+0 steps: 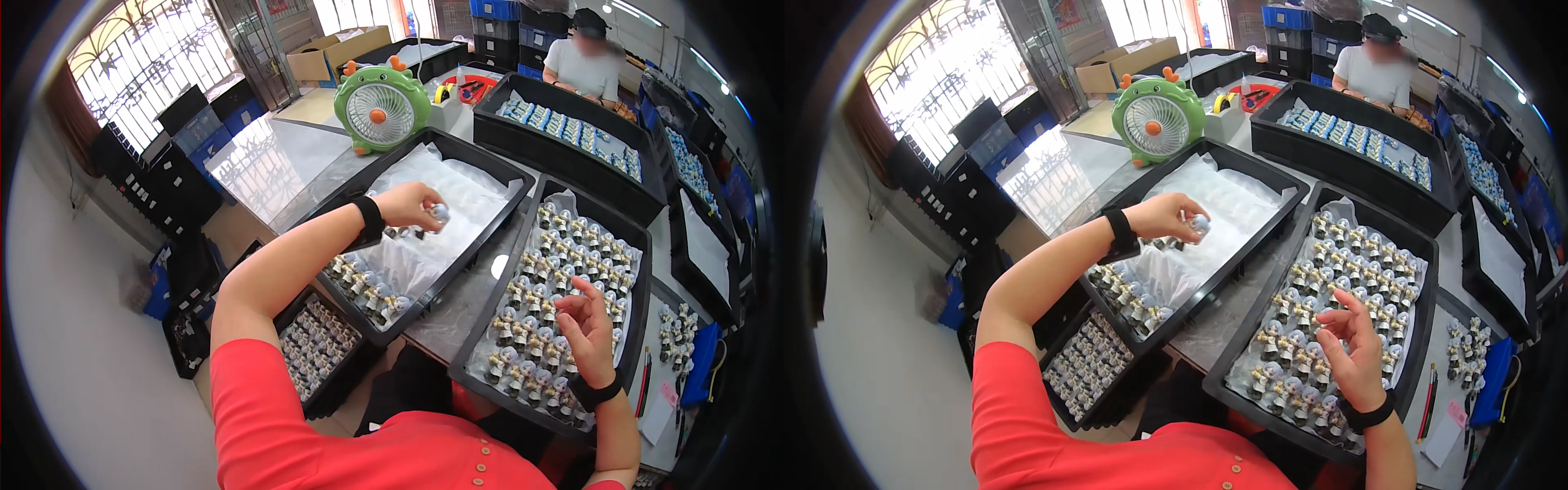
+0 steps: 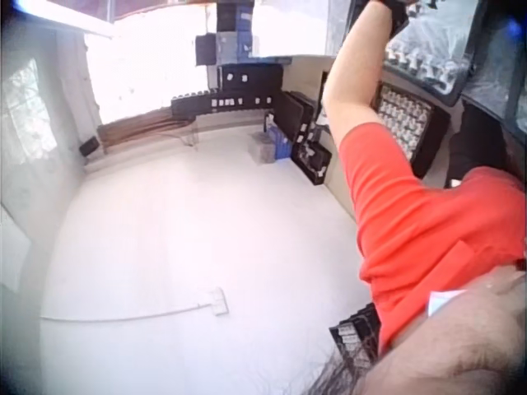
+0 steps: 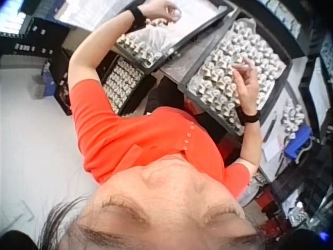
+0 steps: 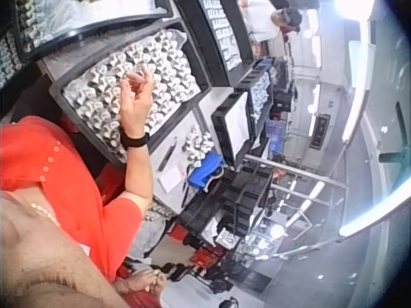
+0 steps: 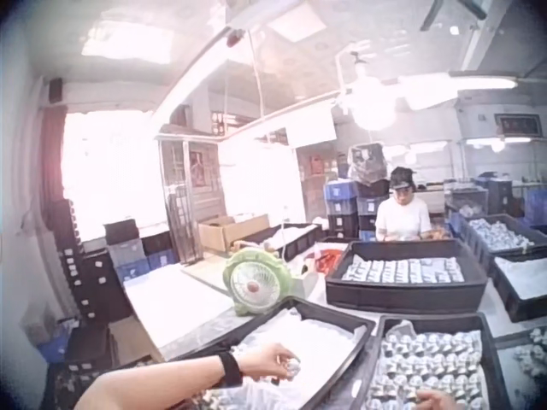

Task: The person assembles small, white, figurine-like objects by hand. They pick up a base and a top piece, fit them together, and place the completed unit into a black tray lined with white paper. The process is repeated for multiple units.

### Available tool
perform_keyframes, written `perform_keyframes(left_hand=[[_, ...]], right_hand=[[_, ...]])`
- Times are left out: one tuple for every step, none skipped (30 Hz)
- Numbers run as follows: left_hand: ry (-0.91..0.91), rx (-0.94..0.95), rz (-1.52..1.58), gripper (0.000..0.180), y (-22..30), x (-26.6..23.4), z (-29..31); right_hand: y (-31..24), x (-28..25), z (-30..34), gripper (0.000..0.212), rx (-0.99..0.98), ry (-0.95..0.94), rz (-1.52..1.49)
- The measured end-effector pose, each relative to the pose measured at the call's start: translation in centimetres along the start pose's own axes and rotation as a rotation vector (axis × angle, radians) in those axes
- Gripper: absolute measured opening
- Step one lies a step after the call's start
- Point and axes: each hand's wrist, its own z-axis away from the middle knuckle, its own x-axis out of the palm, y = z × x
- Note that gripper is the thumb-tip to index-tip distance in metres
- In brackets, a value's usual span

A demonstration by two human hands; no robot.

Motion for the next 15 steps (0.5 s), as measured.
perform_keyframes(left_hand=[[0.006,-0.033,-0.114,0.044,-1.7,-0.3,0.0],[0.012,-0.032,-0.181,0.045,-3.4,-0.2,-0.1],[0.015,-0.027,-0.245,0.046,-3.7,-0.2,-0.3],[0.02,-0.054,-0.219,0.045,-3.9,0.0,-0.5],[0.025,-0.082,-0.195,0.044,-4.0,0.3,-0.6],[0.031,-0.112,-0.166,0.043,-3.9,0.6,-0.5],[0.022,-0.079,-0.258,0.043,-4.3,1.0,-0.8],[0.015,-0.046,-0.351,0.042,-5.2,1.5,-1.3],[0.008,-0.01,-0.442,0.041,-5.7,2.0,-1.5],[0.043,0.005,-0.505,0.04,-6.1,2.5,-1.6],[0.056,-0.013,-0.521,0.04,-6.5,2.9,-1.5],[0.065,-0.03,-0.54,0.039,-6.1,3.0,-1.3],[0.073,-0.047,-0.559,0.039,-5.7,3.0,-1.0],[0.057,-0.101,-0.56,0.037,-5.4,3.1,-0.9],[0.051,-0.122,-0.595,0.037,-5.4,3.1,-0.8]], right_hand=[[0.1,0.0,-0.1,0.051,0.002,-0.007,0.007],[0.1,-0.2,-0.1,0.05,0.006,-0.011,0.018],[0.2,-0.3,-0.2,0.05,0.013,-0.012,0.034],[0.2,-0.4,-0.2,0.049,0.012,-0.006,0.041],[0.3,-0.4,-0.3,0.048,0.012,0.0,0.046],[0.3,-0.5,-0.3,0.047,0.013,0.001,0.052],[0.4,-0.5,-0.4,0.046,0.013,0.0,0.064],[0.4,-0.6,-0.4,0.045,0.013,-0.002,0.076],[0.5,-0.6,-0.4,0.044,0.012,-0.003,0.09],[0.5,-0.6,-0.4,0.043,0.012,-0.001,0.098],[0.5,-0.5,-0.4,0.041,0.013,0.0,0.106],[0.6,-0.6,-0.5,0.04,0.015,0.005,0.11],[0.5,-0.6,-0.5,0.039,0.016,-0.001,0.126],[0.4,-0.6,-0.5,0.037,0.017,-0.006,0.143],[0.4,-0.5,-0.6,0.036,0.019,-0.013,0.159]])
